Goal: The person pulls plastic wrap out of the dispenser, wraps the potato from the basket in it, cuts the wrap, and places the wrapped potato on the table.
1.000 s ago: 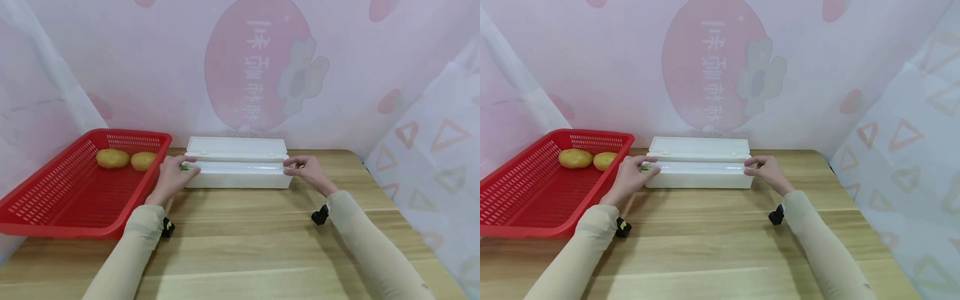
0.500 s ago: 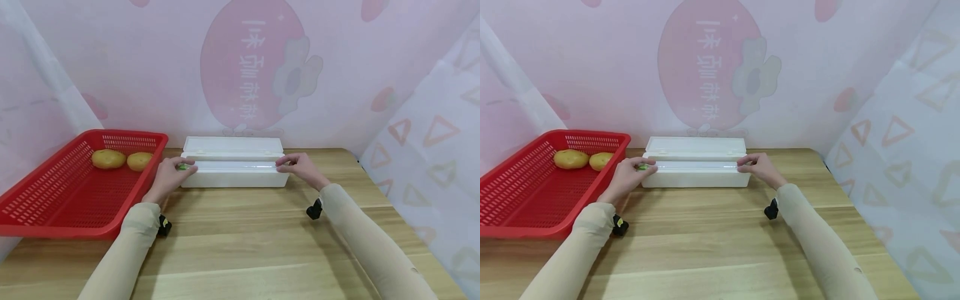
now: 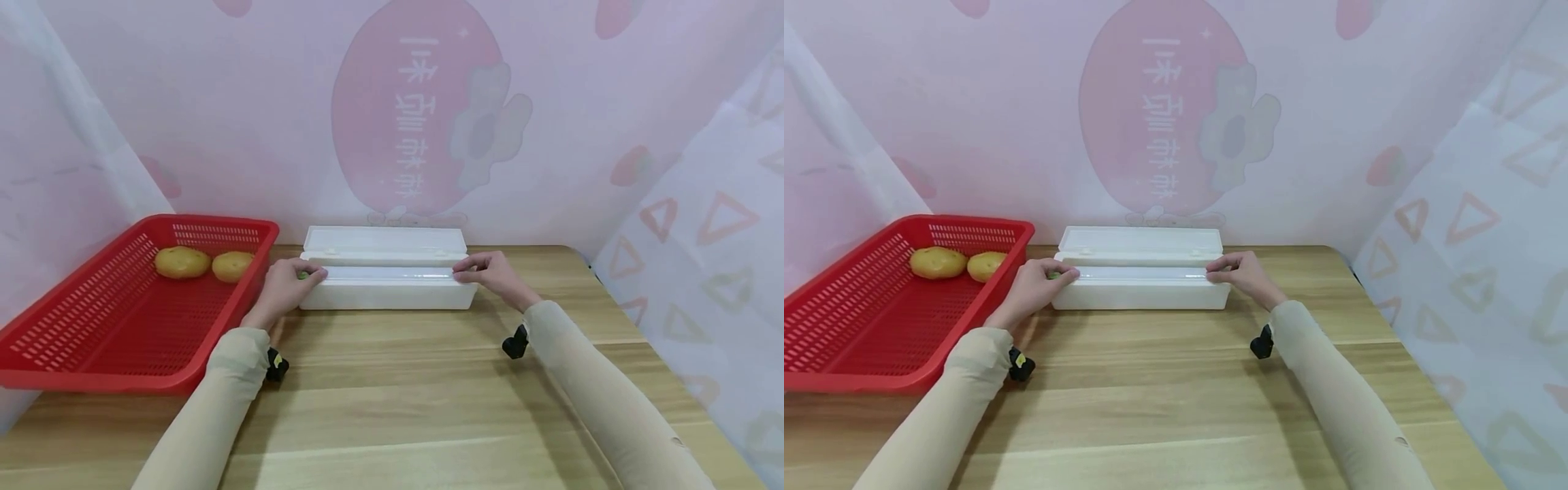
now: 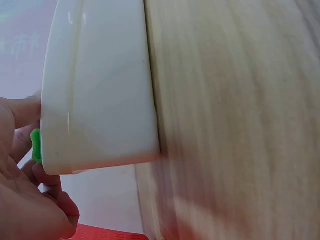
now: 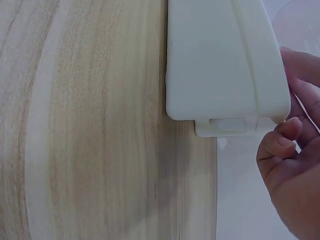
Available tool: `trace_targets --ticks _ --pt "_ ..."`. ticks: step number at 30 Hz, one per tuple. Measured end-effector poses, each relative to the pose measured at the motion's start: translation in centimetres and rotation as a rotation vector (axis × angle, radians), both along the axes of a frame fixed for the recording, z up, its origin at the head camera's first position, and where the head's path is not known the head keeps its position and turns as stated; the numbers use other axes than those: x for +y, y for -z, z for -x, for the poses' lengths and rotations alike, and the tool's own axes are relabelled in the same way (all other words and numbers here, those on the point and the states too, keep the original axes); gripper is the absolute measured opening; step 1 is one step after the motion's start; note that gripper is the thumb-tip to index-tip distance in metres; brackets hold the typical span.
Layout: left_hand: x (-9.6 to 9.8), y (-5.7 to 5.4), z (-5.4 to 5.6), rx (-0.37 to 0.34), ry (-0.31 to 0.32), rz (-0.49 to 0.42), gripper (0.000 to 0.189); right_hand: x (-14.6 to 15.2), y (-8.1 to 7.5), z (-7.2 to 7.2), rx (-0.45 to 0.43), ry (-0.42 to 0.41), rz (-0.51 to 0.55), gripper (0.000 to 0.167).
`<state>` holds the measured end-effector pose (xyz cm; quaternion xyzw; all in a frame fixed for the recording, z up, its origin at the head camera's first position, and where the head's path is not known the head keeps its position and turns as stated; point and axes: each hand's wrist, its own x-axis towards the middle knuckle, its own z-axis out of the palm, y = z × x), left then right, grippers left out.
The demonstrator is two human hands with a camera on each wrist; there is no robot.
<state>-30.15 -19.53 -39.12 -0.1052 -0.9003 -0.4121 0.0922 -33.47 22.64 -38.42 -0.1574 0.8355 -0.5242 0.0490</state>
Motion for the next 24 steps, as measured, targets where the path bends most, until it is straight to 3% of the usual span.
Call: trace_targets --ticks 8,24 --pt "0.53 -0.33 0.3 -0.012 -0.04 0.042 0.034 0.21 0.01 0.13 0.015 -0.019 0.001 0.028" --pt "0.7 -0.43 -0.01 -0.037 -0.066 -0.034 0.034 0.15 -0.5 0.35 -0.013 -0.044 -0.001 0.031"
